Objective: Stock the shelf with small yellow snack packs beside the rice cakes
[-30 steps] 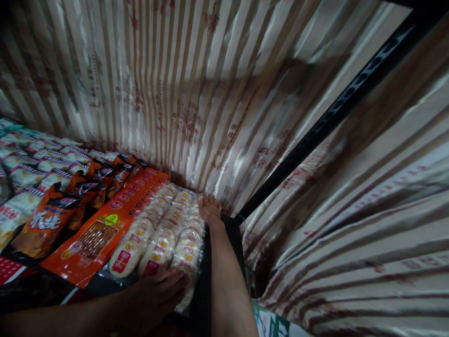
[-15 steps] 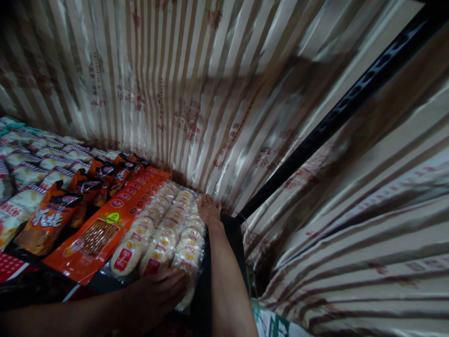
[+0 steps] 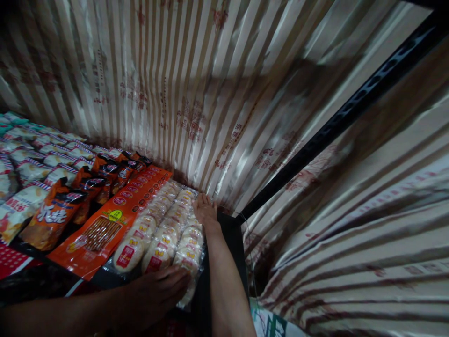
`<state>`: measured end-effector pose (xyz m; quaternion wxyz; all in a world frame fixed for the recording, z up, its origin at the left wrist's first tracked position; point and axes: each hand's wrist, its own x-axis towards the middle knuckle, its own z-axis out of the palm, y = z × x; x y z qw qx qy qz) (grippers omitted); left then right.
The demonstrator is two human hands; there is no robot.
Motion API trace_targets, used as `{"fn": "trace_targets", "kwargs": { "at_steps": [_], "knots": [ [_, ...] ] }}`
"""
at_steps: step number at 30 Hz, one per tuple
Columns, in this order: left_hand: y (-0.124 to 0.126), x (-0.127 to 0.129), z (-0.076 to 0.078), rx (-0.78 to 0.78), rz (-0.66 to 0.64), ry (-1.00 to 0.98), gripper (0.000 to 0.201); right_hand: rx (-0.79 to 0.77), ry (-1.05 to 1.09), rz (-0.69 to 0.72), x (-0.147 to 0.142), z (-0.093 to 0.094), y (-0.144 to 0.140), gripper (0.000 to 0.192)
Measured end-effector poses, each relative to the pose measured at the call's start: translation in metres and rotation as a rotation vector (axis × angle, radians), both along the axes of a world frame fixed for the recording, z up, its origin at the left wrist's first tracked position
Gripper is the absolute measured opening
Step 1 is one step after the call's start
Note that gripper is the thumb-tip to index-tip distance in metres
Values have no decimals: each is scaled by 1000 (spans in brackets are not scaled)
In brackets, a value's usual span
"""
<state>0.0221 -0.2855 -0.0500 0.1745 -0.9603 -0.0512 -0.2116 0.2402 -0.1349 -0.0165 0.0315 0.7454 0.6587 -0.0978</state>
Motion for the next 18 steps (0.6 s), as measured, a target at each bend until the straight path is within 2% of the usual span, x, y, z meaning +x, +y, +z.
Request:
{"fn": "trace_targets", "kwargs": {
  "at_steps": [5, 8, 14, 18],
  "knots": [
    [2, -1, -3, -15, -16, -25, 45, 109, -23, -2, -5, 3, -4, 65],
    [2, -1, -4, -29, -37, -35, 47, 169, -51, 73, -15, 8, -12, 62],
    [3, -1, -6, -37, -57, -39, 46, 151, -1, 228, -46, 6, -26, 60],
    [3, -1, -5, -23, -58, -44, 43, 82, 25, 272, -52, 5, -28, 61]
  ]
}}
